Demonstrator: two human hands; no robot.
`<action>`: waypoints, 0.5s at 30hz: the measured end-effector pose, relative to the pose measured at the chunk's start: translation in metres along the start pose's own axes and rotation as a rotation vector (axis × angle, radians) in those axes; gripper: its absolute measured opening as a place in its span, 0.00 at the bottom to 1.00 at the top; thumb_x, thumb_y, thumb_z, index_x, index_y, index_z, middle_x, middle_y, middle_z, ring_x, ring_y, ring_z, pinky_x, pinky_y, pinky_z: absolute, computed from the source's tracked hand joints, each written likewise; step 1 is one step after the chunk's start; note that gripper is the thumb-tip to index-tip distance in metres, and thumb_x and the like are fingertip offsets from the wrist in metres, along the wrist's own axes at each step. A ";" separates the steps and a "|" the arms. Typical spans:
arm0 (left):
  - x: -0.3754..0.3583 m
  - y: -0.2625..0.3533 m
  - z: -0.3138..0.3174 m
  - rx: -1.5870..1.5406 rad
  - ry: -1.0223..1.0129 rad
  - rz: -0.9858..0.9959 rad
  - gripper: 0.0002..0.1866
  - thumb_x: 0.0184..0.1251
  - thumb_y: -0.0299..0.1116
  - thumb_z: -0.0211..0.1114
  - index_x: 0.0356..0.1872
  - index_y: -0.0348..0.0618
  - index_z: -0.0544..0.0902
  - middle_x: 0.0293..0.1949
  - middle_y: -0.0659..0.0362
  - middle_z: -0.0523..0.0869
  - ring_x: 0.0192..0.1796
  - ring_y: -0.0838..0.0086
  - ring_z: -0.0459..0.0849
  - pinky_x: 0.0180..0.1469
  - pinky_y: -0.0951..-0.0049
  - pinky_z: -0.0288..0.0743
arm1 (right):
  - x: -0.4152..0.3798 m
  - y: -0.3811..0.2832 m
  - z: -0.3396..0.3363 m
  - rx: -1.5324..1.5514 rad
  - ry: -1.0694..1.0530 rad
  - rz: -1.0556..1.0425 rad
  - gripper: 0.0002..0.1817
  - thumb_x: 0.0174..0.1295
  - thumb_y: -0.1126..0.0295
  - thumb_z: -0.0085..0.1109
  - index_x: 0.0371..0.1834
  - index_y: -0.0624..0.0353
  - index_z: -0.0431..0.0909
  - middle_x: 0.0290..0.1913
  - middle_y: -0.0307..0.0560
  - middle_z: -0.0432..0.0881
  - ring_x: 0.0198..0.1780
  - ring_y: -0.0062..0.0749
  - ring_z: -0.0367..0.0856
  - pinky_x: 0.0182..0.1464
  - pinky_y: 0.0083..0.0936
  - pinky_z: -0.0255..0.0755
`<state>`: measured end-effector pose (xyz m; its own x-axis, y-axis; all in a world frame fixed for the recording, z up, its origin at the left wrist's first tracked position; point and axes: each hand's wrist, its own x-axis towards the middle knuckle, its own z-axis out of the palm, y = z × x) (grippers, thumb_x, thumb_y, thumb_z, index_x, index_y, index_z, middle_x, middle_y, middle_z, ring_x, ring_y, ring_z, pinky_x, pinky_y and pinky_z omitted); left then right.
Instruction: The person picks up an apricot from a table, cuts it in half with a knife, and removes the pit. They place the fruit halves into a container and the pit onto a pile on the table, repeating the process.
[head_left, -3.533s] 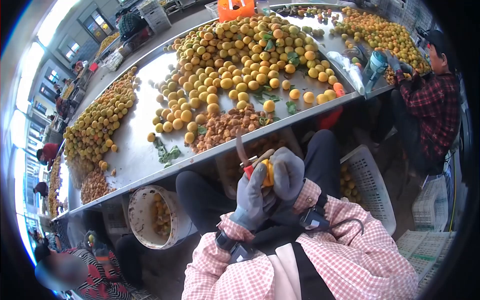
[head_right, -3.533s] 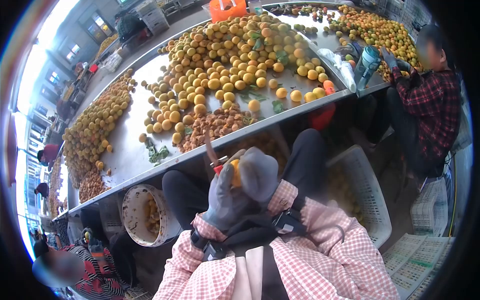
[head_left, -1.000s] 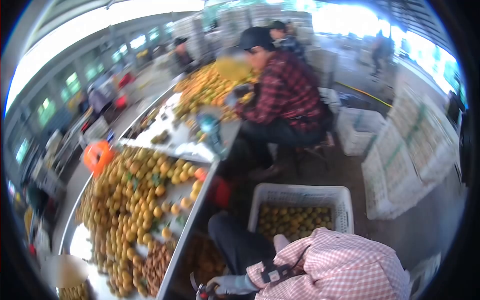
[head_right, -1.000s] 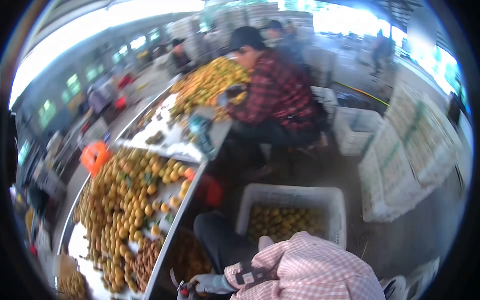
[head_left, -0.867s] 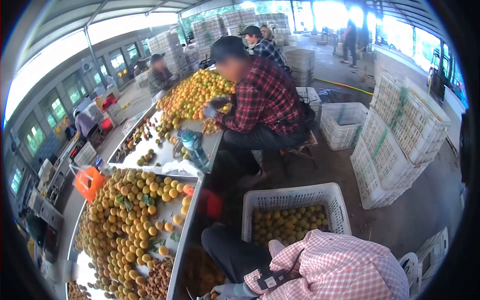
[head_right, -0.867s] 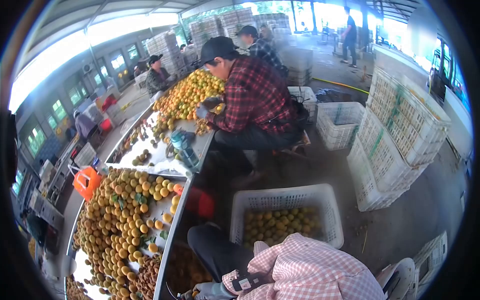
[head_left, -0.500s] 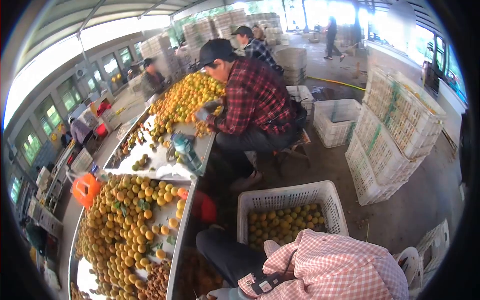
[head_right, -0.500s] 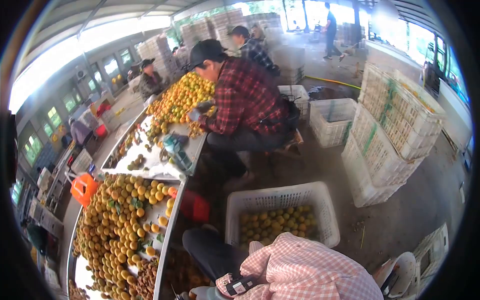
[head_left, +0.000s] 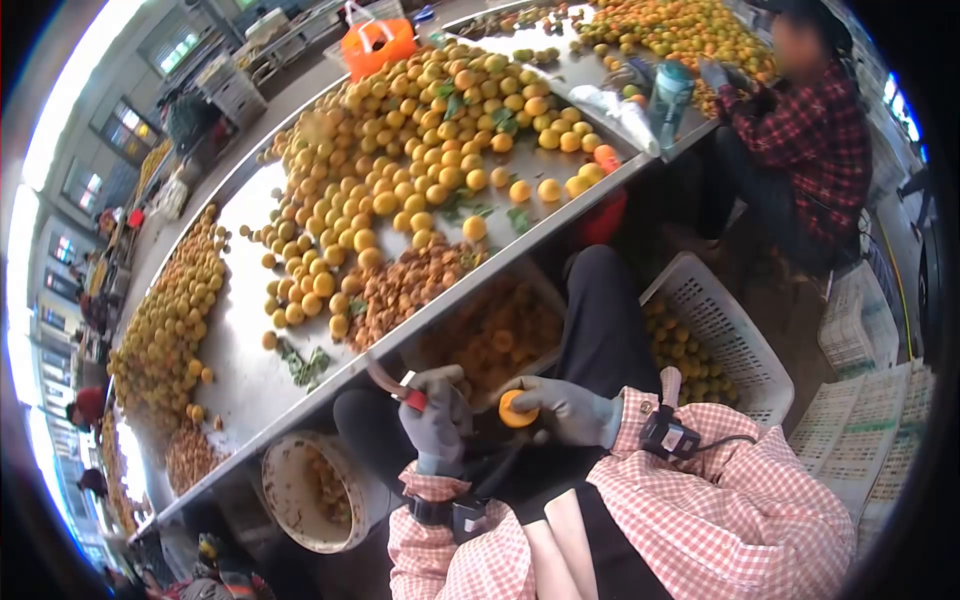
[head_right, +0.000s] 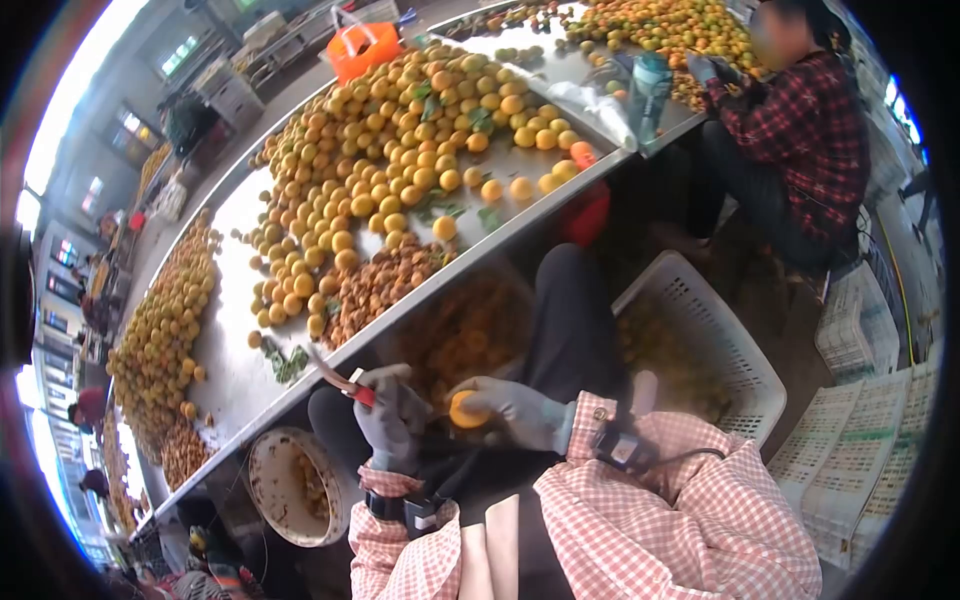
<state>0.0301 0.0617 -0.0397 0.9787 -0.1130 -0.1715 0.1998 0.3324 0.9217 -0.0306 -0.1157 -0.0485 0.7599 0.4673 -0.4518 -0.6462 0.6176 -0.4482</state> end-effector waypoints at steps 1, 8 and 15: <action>0.002 0.004 -0.004 0.001 0.021 -0.002 0.11 0.70 0.35 0.59 0.37 0.36 0.80 0.16 0.66 0.72 0.13 0.84 0.62 0.15 0.81 0.56 | 0.002 0.004 -0.008 0.000 -0.006 0.020 0.20 0.64 0.66 0.58 0.57 0.59 0.67 0.49 0.46 0.76 0.42 0.30 0.80 0.38 0.19 0.75; 0.002 0.004 -0.013 -0.484 -0.339 -0.002 0.15 0.72 0.42 0.58 0.39 0.38 0.78 0.13 0.69 0.63 0.11 0.84 0.57 0.14 0.80 0.52 | 0.012 0.019 -0.005 -0.008 -0.144 0.183 0.22 0.62 0.62 0.60 0.56 0.58 0.68 0.45 0.47 0.79 0.37 0.28 0.79 0.36 0.15 0.72; 0.001 -0.014 -0.011 -0.641 -0.612 -0.099 0.14 0.70 0.39 0.61 0.39 0.35 0.81 0.12 0.68 0.65 0.10 0.84 0.59 0.13 0.81 0.52 | 0.010 0.018 0.010 -0.224 -0.156 0.246 0.23 0.66 0.58 0.58 0.59 0.55 0.68 0.44 0.38 0.75 0.41 0.19 0.77 0.38 0.14 0.69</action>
<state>0.0285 0.0674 -0.0567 0.7954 -0.5884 0.1454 0.4499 0.7338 0.5090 -0.0337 -0.0937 -0.0535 0.5699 0.6864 -0.4518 -0.7974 0.3290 -0.5059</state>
